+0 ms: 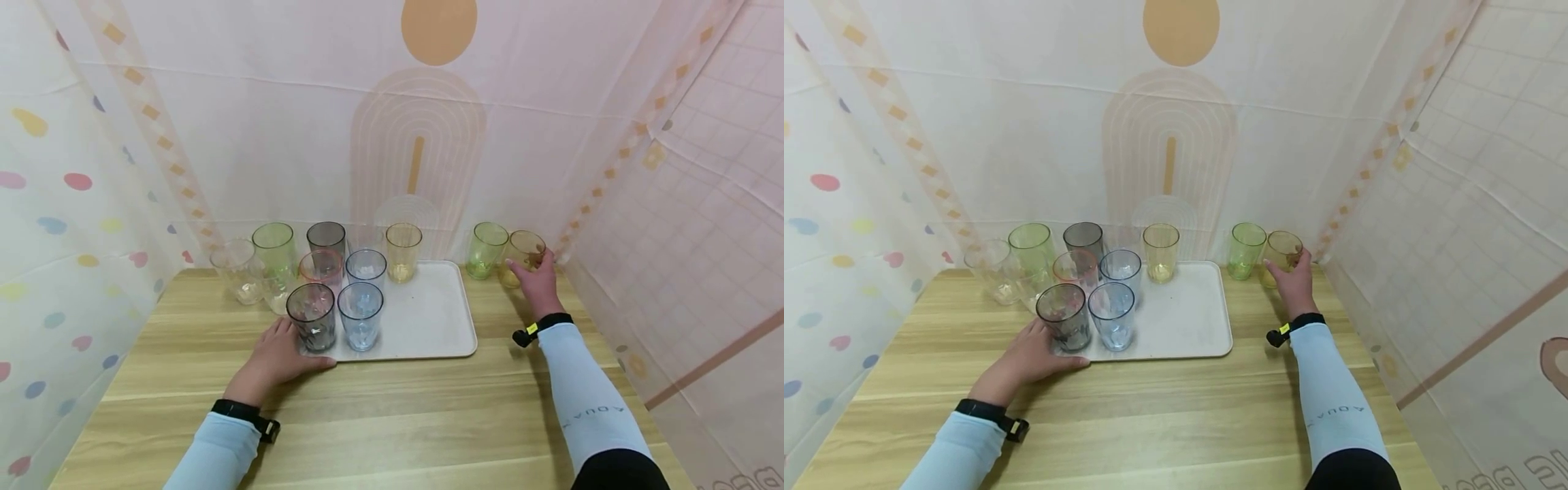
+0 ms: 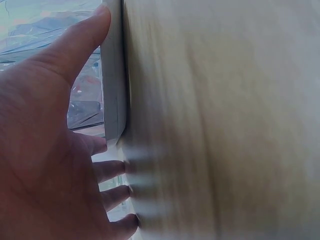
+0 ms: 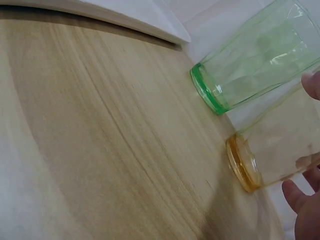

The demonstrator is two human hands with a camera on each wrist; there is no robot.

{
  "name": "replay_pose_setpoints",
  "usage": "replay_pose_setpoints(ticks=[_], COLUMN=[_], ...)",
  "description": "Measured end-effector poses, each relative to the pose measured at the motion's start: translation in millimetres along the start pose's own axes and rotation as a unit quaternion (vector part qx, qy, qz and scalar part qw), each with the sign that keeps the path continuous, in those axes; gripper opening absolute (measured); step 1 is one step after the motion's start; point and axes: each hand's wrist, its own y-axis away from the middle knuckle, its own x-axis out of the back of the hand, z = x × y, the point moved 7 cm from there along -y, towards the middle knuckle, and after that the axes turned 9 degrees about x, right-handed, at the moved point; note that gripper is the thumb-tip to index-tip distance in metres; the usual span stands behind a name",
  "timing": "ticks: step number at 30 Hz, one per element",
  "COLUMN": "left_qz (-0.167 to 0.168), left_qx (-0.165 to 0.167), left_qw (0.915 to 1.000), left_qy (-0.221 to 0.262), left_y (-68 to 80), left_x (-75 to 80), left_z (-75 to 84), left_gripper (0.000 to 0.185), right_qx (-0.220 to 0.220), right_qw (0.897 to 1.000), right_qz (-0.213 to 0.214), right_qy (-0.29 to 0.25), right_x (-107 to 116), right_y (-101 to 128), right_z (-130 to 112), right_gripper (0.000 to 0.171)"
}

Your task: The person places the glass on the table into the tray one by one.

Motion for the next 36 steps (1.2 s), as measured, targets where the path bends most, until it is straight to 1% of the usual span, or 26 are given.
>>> replay_pose_setpoints(ticks=[3,8,11,14,17,20,24,31,36], left_qz=[0.001,0.003,0.002,0.001,0.001,-0.001,-0.001,-0.001,0.000], left_qx=[-0.002,-0.004,-0.003,-0.002,-0.001,0.001,0.001,0.002,0.001], left_qw=[1.0000,1.0000,1.0000,1.0000,1.0000,1.0000,1.0000,1.0000,1.0000], left_qy=[-0.002,-0.003,-0.004,-0.005,-0.003,-0.002,-0.004,-0.005,-0.003], left_y=[0.4,-0.4,-0.4,0.2,0.5,0.6,0.5,-0.1,0.0], left_x=[0.2,0.3,1.0,1.6,1.9,1.2,0.9,0.3,0.3], left_z=[0.0,0.5,1.5,2.0,1.9,1.8,1.6,0.7,0.5], left_gripper=[0.140,0.137,0.137,0.137,0.137,0.136,0.136,0.137,0.137], right_qx=[0.003,0.026,0.032,0.032,0.031,0.032,0.050,0.076,0.095], right_qw=[1.000,0.998,0.998,0.997,0.998,0.998,0.996,0.989,0.983], right_qz=[0.018,0.051,0.055,0.047,0.027,-0.002,-0.042,-0.110,-0.146], right_qy=[-0.009,-0.024,-0.028,-0.042,-0.056,-0.061,-0.068,-0.069,-0.063], right_x=[2,8,8,-1,-16,-34,-63,-116,-149], right_y=[4,15,26,39,51,60,70,87,92], right_z=[-3,-14,-21,-31,-40,-49,-62,-86,-98], right_gripper=[0.089,0.078,0.076,0.076,0.078,0.081,0.079,0.079,0.079])
